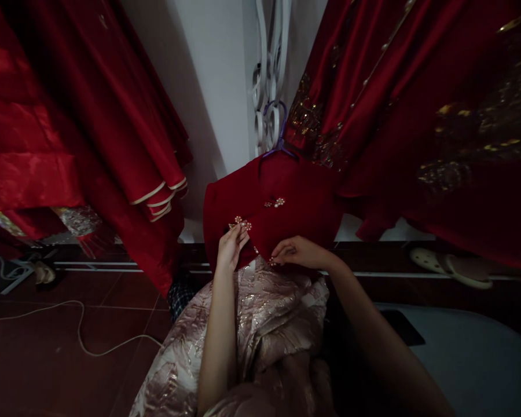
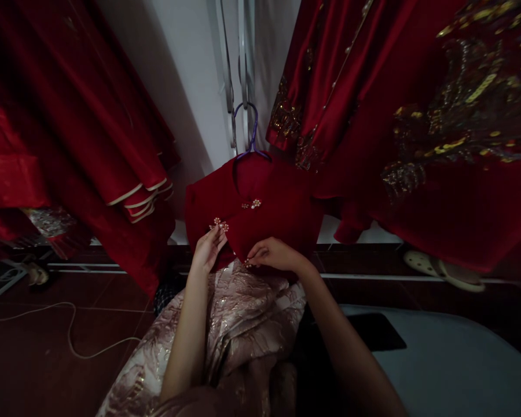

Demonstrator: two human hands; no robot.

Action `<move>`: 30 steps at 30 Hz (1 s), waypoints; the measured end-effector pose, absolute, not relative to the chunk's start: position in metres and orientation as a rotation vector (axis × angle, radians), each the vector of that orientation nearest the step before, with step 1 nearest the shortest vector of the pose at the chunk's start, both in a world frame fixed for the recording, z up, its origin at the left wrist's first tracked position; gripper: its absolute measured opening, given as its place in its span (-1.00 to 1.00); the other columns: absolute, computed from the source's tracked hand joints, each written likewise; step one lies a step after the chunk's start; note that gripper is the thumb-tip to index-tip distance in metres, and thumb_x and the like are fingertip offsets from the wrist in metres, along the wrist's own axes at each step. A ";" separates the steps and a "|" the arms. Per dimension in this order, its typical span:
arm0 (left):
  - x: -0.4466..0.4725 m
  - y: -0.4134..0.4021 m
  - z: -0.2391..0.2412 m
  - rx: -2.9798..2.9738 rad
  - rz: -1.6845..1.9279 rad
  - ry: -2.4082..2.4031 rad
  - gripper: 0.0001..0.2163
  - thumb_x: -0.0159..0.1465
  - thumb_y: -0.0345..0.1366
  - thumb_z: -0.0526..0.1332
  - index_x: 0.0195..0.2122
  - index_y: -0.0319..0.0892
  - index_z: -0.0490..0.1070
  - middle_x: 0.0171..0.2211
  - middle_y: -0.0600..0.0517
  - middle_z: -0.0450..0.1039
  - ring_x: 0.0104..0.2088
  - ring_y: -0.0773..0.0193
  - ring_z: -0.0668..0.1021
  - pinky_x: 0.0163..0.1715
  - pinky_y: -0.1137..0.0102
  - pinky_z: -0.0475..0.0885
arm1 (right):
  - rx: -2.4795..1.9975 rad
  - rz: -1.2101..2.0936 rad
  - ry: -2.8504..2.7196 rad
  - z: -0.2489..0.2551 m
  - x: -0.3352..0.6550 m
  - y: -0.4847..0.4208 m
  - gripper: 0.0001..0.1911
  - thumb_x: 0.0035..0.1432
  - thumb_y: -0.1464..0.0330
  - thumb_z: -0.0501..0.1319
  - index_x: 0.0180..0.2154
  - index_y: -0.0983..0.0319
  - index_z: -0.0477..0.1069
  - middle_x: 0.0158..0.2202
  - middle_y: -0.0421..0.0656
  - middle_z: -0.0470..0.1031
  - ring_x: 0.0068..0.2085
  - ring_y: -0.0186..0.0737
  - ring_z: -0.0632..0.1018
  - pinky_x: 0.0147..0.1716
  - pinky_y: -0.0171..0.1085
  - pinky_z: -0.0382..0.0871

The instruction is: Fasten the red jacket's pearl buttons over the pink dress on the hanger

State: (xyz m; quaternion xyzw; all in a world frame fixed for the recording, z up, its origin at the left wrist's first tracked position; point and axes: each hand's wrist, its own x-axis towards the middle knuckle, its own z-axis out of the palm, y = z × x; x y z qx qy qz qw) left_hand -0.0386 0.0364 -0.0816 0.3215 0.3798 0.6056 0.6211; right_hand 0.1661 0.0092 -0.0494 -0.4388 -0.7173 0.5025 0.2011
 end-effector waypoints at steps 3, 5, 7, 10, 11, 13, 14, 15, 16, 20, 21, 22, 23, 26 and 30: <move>-0.036 0.035 -0.082 0.711 1.394 0.865 -0.70 0.08 -0.16 0.27 -0.22 -0.23 0.44 -0.19 -0.07 0.50 -0.21 0.34 0.54 -0.09 0.37 0.41 | -1.219 1.405 -2.013 -0.050 0.165 0.009 -0.72 -0.11 0.26 0.28 -0.33 0.30 0.49 -0.37 -0.11 0.56 -0.37 -0.29 0.54 -0.31 -0.31 0.39; -0.034 0.035 -0.082 0.714 1.392 0.851 -0.71 0.10 -0.17 0.26 -0.20 -0.21 0.45 -0.15 -0.07 0.49 -0.18 0.34 0.54 -0.09 0.38 0.41 | -1.205 1.399 -2.014 -0.051 0.164 0.009 -0.74 -0.10 0.27 0.28 -0.33 0.29 0.49 -0.37 -0.11 0.56 -0.37 -0.30 0.54 -0.32 -0.31 0.39; -0.034 0.035 -0.083 0.718 1.384 0.839 -0.72 0.10 -0.19 0.26 -0.18 -0.20 0.45 -0.12 -0.06 0.48 -0.17 0.34 0.54 -0.09 0.40 0.41 | -1.199 1.384 -2.014 -0.052 0.163 0.009 -0.75 -0.10 0.28 0.28 -0.34 0.30 0.49 -0.37 -0.11 0.56 -0.38 -0.30 0.54 -0.32 -0.31 0.39; -0.032 0.037 -0.084 0.710 1.401 0.830 -0.72 0.08 -0.24 0.27 -0.18 -0.21 0.46 -0.12 -0.07 0.49 -0.16 0.33 0.53 -0.08 0.40 0.40 | -1.204 1.369 -2.016 -0.052 0.163 0.008 -0.74 -0.10 0.28 0.28 -0.34 0.31 0.49 -0.38 -0.11 0.56 -0.39 -0.30 0.53 -0.34 -0.31 0.38; -0.032 0.037 -0.084 0.706 1.417 0.832 -0.72 0.07 -0.25 0.28 -0.20 -0.22 0.46 -0.13 -0.08 0.49 -0.15 0.33 0.53 -0.09 0.40 0.40 | -1.207 1.370 -2.018 -0.052 0.162 0.008 -0.74 -0.10 0.28 0.28 -0.34 0.31 0.49 -0.39 -0.11 0.56 -0.39 -0.30 0.53 -0.34 -0.31 0.38; -0.030 0.039 -0.085 0.700 1.464 0.850 -0.74 0.03 -0.27 0.29 -0.24 -0.24 0.46 -0.12 -0.08 0.49 -0.14 0.31 0.53 -0.10 0.40 0.40 | -1.215 1.373 -2.025 -0.053 0.161 0.008 -0.74 -0.10 0.28 0.28 -0.34 0.30 0.49 -0.38 -0.11 0.56 -0.38 -0.29 0.54 -0.33 -0.31 0.39; -0.029 0.039 -0.086 0.698 1.488 0.867 -0.75 0.02 -0.27 0.30 -0.27 -0.24 0.46 -0.11 -0.08 0.48 -0.13 0.30 0.53 -0.11 0.40 0.40 | -1.219 1.374 -2.030 -0.053 0.161 0.008 -0.74 -0.10 0.27 0.28 -0.33 0.30 0.49 -0.38 -0.12 0.56 -0.37 -0.29 0.54 -0.33 -0.31 0.39; -0.029 0.039 -0.087 0.696 1.511 0.888 -0.76 0.00 -0.27 0.31 -0.29 -0.24 0.46 -0.09 -0.08 0.47 -0.13 0.30 0.52 -0.12 0.40 0.41 | -1.221 1.374 -2.034 -0.053 0.160 0.008 -0.74 -0.10 0.27 0.28 -0.33 0.29 0.49 -0.38 -0.12 0.56 -0.37 -0.29 0.54 -0.32 -0.31 0.39; -0.028 0.039 -0.087 0.696 1.527 0.907 -0.76 -0.01 -0.27 0.31 -0.31 -0.24 0.46 -0.08 -0.08 0.46 -0.13 0.30 0.52 -0.14 0.40 0.41 | -1.220 1.375 -2.037 -0.053 0.160 0.009 -0.75 -0.10 0.27 0.27 -0.33 0.28 0.49 -0.38 -0.12 0.56 -0.37 -0.29 0.54 -0.32 -0.31 0.39; -0.026 0.038 -0.087 0.738 1.493 0.924 -0.72 0.03 -0.20 0.28 -0.25 -0.22 0.44 -0.10 -0.07 0.47 -0.18 0.32 0.53 -0.19 0.41 0.42 | -1.206 1.386 -2.043 -0.053 0.161 0.009 -0.75 -0.10 0.28 0.27 -0.33 0.28 0.49 -0.39 -0.13 0.56 -0.37 -0.29 0.54 -0.33 -0.32 0.39; -0.025 0.037 -0.084 0.774 1.455 0.921 -0.69 0.06 -0.15 0.25 -0.22 -0.22 0.44 -0.13 -0.07 0.49 -0.20 0.31 0.54 -0.21 0.40 0.42 | -1.206 1.400 -2.044 -0.052 0.162 0.008 -0.75 -0.10 0.28 0.27 -0.33 0.28 0.49 -0.39 -0.13 0.56 -0.37 -0.29 0.54 -0.34 -0.32 0.38; -0.022 0.037 -0.080 0.826 1.414 0.925 -0.67 0.10 -0.10 0.21 -0.19 -0.21 0.43 -0.18 -0.07 0.50 -0.22 0.30 0.54 -0.23 0.39 0.42 | -1.207 1.419 -2.049 -0.051 0.164 0.008 -0.75 -0.10 0.29 0.27 -0.33 0.28 0.49 -0.39 -0.14 0.56 -0.37 -0.29 0.54 -0.34 -0.33 0.38; -0.020 0.038 -0.074 0.898 1.384 0.940 -0.65 0.13 -0.06 0.17 -0.18 -0.21 0.43 -0.22 -0.07 0.52 -0.24 0.28 0.54 -0.25 0.37 0.42 | -1.205 1.441 -2.058 -0.050 0.166 0.007 -0.75 -0.10 0.29 0.27 -0.33 0.27 0.50 -0.40 -0.14 0.56 -0.37 -0.29 0.54 -0.35 -0.33 0.38; -0.009 0.042 -0.050 1.271 1.408 1.010 -0.69 0.18 -0.07 0.12 -0.23 -0.19 0.44 -0.24 -0.05 0.50 -0.23 0.28 0.52 -0.21 0.37 0.40 | -1.191 1.495 -2.104 -0.045 0.173 0.004 -0.76 -0.12 0.29 0.28 -0.34 0.26 0.51 -0.39 -0.14 0.56 -0.36 -0.28 0.54 -0.35 -0.34 0.38; 0.001 0.052 -0.014 2.047 1.391 1.162 -0.77 0.20 -0.15 0.12 -0.20 -0.12 0.43 -0.22 -0.04 0.41 -0.18 0.26 0.43 -0.18 0.39 0.35 | -1.175 1.540 -2.107 -0.040 0.180 0.001 -0.74 -0.15 0.30 0.30 -0.33 0.26 0.52 -0.38 -0.14 0.57 -0.36 -0.26 0.55 -0.36 -0.35 0.38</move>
